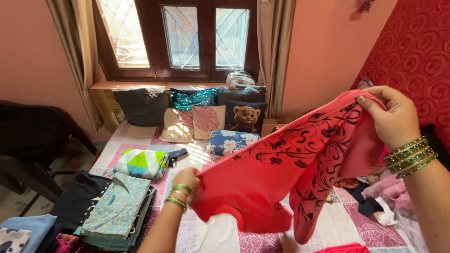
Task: The person folds a patterned garment, a light blue short-sleeved button-up shirt, and a pink patterned t-shirt on a bed.
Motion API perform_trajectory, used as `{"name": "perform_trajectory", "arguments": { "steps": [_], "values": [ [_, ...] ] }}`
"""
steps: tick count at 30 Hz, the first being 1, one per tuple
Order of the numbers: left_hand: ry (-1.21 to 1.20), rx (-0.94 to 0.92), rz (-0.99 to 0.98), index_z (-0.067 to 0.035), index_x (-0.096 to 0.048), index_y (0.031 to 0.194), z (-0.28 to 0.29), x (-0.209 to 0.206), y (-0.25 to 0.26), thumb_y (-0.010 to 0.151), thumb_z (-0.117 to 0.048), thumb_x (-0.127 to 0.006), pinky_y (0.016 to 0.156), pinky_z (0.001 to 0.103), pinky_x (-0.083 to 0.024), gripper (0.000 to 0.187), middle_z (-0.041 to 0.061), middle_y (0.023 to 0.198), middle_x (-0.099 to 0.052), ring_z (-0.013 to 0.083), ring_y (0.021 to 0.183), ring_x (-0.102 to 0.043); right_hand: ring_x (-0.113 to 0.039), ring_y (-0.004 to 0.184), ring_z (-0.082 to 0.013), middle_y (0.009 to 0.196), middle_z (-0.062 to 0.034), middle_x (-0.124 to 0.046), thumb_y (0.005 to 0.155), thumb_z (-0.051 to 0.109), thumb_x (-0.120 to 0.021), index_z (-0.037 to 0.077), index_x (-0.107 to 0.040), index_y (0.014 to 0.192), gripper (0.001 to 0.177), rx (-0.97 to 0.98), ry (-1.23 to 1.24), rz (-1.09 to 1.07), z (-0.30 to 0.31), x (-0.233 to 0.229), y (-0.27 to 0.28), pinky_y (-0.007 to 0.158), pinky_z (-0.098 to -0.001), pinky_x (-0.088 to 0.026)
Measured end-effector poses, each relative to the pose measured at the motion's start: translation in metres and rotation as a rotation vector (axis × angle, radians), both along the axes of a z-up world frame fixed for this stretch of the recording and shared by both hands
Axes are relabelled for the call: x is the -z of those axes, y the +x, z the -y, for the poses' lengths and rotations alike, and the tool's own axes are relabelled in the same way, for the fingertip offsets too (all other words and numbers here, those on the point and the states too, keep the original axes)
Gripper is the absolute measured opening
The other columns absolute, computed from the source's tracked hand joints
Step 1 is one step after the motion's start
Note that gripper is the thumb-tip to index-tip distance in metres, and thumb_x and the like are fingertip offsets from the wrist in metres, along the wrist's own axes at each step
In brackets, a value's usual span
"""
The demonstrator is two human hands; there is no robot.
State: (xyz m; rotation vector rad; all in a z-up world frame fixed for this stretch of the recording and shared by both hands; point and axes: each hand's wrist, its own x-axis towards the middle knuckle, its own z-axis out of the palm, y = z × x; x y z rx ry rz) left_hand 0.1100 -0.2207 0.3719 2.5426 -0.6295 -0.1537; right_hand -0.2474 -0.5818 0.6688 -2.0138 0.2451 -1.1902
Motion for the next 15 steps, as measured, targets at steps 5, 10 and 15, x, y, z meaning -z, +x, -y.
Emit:
{"name": "perform_trajectory", "arguments": {
  "steps": [5, 10, 15],
  "values": [
    [-0.032, -0.101, 0.537, -0.015, -0.076, 0.09, -0.008, -0.021, 0.045, 0.069, -0.018, -0.071, 0.086, 0.045, -0.054, 0.021, 0.014, 0.106, -0.072, 0.0351, 0.099, -0.068, -0.062, 0.093, -0.0145, 0.1, -0.0064, -0.071, 0.101, 0.015, -0.071, 0.005, -0.07, 0.113, 0.016, 0.105, -0.198, -0.211, 0.057, 0.049, -0.013, 0.083, -0.03, -0.05],
    [-0.315, -0.04, 0.538, -0.011, -0.07, 0.102, -0.019, -0.05, 0.075, 0.081, -0.017, -0.067, 0.085, 0.061, -0.048, 0.022, 0.02, 0.095, -0.073, 0.0422, 0.093, -0.068, -0.069, 0.094, -0.031, 0.095, -0.0104, -0.073, 0.101, 0.024, -0.063, 0.022, -0.068, 0.115, 0.015, 0.636, -0.629, -0.671, 0.092, 0.096, -0.025, 0.081, -0.047, -0.053],
    [-0.274, 0.081, 0.307, -0.009, -0.065, 0.097, -0.047, -0.102, 0.063, 0.079, -0.031, -0.077, 0.075, 0.051, -0.054, 0.031, 0.02, 0.091, -0.072, 0.0402, 0.089, -0.069, -0.069, 0.1, -0.0301, 0.104, -0.0059, -0.073, 0.094, 0.017, -0.059, 0.023, -0.07, 0.116, 0.026, 0.62, -0.677, -0.691, 0.123, 0.143, -0.031, 0.081, -0.0467, -0.055]
  ]
}}
